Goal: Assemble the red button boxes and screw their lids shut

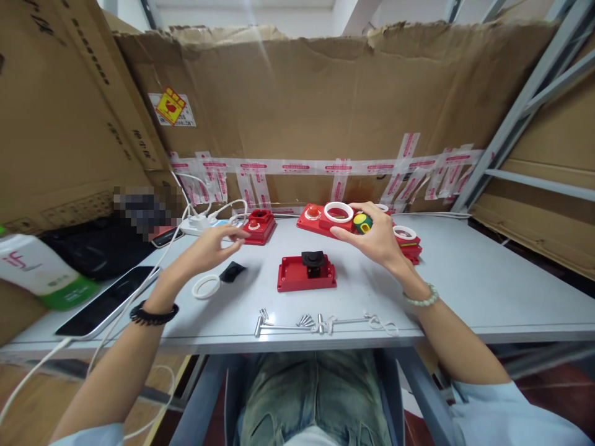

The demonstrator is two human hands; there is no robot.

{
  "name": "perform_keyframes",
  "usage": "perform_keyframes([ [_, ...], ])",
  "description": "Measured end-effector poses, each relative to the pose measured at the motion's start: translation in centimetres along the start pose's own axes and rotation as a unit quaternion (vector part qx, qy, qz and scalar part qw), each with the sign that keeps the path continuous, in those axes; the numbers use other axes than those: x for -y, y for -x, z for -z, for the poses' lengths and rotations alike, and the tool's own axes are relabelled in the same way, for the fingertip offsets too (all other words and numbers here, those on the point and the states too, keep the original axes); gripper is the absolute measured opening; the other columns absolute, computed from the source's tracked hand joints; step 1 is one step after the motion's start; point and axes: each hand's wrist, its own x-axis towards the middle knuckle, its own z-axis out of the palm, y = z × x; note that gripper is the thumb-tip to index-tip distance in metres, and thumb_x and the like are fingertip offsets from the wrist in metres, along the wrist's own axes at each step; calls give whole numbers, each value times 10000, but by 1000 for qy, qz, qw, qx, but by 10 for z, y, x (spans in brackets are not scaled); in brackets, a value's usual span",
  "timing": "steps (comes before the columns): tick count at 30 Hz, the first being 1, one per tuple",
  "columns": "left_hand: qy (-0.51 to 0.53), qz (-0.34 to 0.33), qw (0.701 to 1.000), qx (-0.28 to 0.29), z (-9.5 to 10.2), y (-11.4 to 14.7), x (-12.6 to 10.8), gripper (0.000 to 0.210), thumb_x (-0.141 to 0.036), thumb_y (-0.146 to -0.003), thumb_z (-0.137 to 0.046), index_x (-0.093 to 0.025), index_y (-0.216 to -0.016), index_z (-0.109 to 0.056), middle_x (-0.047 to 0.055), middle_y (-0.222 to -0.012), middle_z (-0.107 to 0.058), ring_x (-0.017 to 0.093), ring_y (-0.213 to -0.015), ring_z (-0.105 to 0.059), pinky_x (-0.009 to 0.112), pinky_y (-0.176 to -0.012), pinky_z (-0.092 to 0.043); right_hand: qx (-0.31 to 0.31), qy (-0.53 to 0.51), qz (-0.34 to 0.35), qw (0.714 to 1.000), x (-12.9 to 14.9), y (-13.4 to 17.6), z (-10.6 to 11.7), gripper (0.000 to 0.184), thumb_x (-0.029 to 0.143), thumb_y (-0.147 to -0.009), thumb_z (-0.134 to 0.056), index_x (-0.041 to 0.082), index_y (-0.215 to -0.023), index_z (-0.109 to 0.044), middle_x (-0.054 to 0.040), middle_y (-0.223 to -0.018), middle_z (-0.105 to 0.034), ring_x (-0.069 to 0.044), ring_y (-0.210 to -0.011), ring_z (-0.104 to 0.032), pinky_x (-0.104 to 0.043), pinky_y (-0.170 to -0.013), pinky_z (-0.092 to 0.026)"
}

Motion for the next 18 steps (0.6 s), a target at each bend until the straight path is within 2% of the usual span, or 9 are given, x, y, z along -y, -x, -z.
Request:
perform_keyframes([
  [4, -105, 134, 984, 43, -4, 10, 69, 512, -508, -765, -471, -121, -1017, -693, 150, -1026, -734, 301, -926, -671, 351, -830, -496, -2, 4, 4, 1000, -1, 0, -1, 607, 583, -613, -787, 156, -1028, -668, -73, -937, -664, -234, -858, -621, -409, -788, -509],
  [7, -141, 191, 968, 79, -14, 11, 95, 542, -562, -729, -485, -120, -956, -702, 181, -1000, -736, 331, -924, -677, 362, -798, -504, -4, 4, 8, 1000, -2, 0, -2, 606, 580, -613, -787, 153, -1025, -667, -76, -943, -665, -232, -857, -623, -409, -790, -510],
  [10, -144, 201, 962, 115, -20, 11, 102, 547, -584, -692, -503, -118, -895, -706, 197, -972, -738, 344, -890, -685, 367, -773, -507, -4, 3, 11, 1000, -3, 0, -2, 598, 583, -616, -785, 164, -1025, -662, -73, -947, -666, -233, -857, -624, -412, -790, -512],
  [12, -140, 206, 962, 113, -21, 11, 102, 515, -555, -669, -519, -126, -886, -703, 185, -945, -742, 343, -883, -688, 366, -775, -508, -6, 5, 11, 1000, -3, 0, -2, 596, 586, -616, -784, 168, -1023, -662, -73, -947, -665, -235, -859, -623, -414, -790, -513],
  [15, -93, 225, 966, 90, -20, 11, 98, 538, -552, -616, -584, -138, -943, -688, 146, -909, -742, 316, -864, -695, 347, -769, -516, -7, 7, 11, 1000, -2, 0, -2, 599, 593, -616, -781, 169, -1021, -661, -72, -942, -663, -234, -853, -622, -412, -783, -513],
  [18, -29, 226, 973, 37, -16, 9, 88, 630, -581, -590, -632, -130, -1028, -660, 131, -945, -729, 292, -852, -689, 354, -768, -527, -6, 7, 12, 1000, -3, 0, -2, 598, 592, -618, -780, 168, -1022, -660, -73, -939, -663, -233, -847, -623, -410, -777, -514],
])
